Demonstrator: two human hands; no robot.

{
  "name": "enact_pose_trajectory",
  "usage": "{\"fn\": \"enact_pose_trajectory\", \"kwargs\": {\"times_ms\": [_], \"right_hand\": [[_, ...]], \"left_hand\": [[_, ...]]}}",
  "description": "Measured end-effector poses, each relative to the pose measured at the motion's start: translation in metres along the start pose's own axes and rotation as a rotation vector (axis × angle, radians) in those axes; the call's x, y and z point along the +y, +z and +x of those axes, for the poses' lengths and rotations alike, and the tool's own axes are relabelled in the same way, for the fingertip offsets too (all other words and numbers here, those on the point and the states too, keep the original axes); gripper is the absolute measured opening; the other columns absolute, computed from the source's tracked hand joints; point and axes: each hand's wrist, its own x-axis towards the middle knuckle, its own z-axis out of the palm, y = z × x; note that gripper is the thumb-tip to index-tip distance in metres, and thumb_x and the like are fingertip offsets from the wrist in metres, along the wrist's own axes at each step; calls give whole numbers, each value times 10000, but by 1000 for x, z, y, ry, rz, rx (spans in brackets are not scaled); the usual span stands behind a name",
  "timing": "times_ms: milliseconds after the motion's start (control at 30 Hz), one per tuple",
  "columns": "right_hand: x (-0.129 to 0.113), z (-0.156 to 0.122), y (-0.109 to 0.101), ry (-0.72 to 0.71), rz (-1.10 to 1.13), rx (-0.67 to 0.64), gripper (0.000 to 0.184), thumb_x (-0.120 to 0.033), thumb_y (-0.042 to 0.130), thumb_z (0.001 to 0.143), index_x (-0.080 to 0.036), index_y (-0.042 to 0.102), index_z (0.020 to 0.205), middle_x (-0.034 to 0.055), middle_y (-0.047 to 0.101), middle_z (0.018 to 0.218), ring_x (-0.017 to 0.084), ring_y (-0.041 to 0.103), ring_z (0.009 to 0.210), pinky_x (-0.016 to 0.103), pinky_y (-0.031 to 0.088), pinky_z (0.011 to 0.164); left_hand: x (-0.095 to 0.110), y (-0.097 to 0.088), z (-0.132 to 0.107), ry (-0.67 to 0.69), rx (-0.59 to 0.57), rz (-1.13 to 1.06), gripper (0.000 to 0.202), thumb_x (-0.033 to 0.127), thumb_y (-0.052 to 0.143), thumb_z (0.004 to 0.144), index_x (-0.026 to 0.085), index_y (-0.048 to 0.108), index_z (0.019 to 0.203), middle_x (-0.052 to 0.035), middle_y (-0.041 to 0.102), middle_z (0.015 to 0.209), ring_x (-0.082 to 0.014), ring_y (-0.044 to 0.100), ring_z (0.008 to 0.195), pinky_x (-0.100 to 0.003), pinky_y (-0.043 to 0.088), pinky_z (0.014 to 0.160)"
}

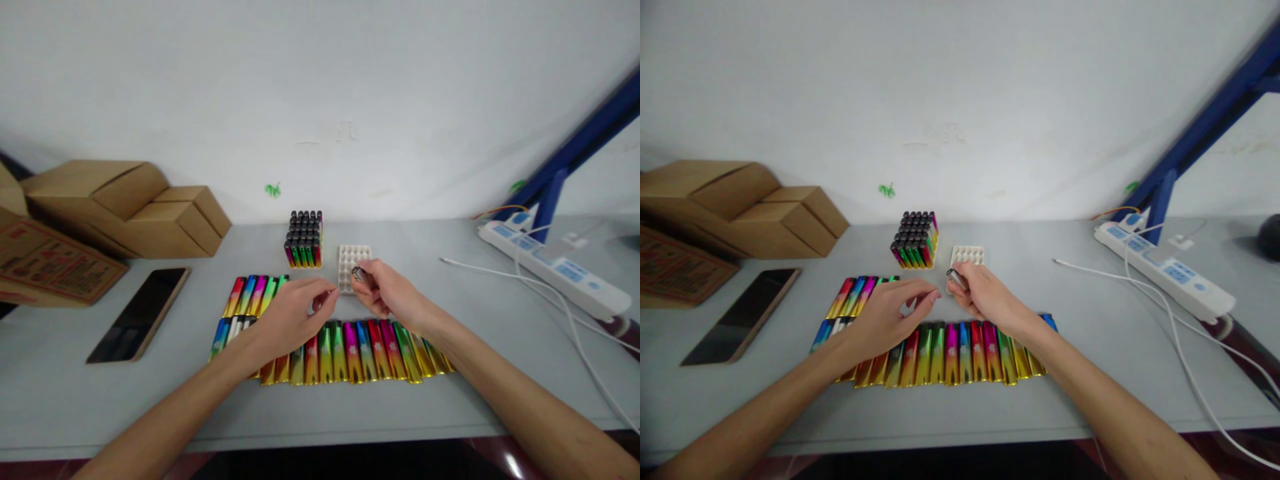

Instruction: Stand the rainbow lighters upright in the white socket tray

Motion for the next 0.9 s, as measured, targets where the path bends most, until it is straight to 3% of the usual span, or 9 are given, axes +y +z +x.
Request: {"fn": "enact_pose_trajectory", "kwargs": {"times_ms": [133, 200, 300, 433, 700, 900], "right_hand": [[1, 0, 0, -11, 6, 4, 401, -439, 325, 975, -243, 372, 629, -91, 250, 500, 87, 152, 412, 222, 135, 365], [1, 0, 0, -18, 8, 6, 399, -438, 331, 976, -242, 379, 631, -93, 247, 493, 86, 155, 407, 219, 142, 361], [1, 0, 0, -25, 8, 5, 399, -448, 353, 973, -244, 374, 631, -96, 238, 489, 84, 148, 404, 217, 142, 357], [1, 0, -2, -23, 4, 4, 393, -441, 349, 976, -242, 382, 639, -94, 248, 495, 82, 158, 404, 210, 148, 355], [1, -1, -4, -40, -32, 21, 381, -407, 348, 977, -238, 369, 637, -88, 267, 493, 80, 168, 409, 199, 142, 352], [2, 0, -5, -30, 19, -6, 371, -429, 352, 973, -243, 365, 654, -92, 251, 518, 84, 143, 421, 202, 143, 353]], "left_hand": [[-2, 4, -1, 36, -15, 96, 232, 238, 531, 1009, 151, 714, 1122, -106, 739, 1094, -230, 691, 1045, -403, 559, 980], [-2, 7, -3, 60, -78, 133, 310, 269, 538, 1009, 154, 676, 1263, -139, 684, 1331, -268, 620, 1278, -475, 491, 1127], [-1, 10, -3, 81, -186, 154, 431, 323, 522, 1029, 157, 580, 1422, -149, 550, 1534, -271, 476, 1462, -496, 412, 1216], [0, 9, -2, 77, -238, 165, 424, 320, 483, 1053, 145, 581, 1427, -147, 545, 1539, -255, 456, 1479, -478, 393, 1235], [-18, 5, -4, 46, -181, 115, 247, 287, 556, 1017, 173, 710, 1174, -133, 632, 1450, -253, 610, 1343, -452, 495, 1157], [-23, 6, -3, 28, -154, 94, 233, 332, 569, 1019, 169, 699, 1124, -144, 646, 1416, -256, 621, 1319, -467, 500, 1144]]}}
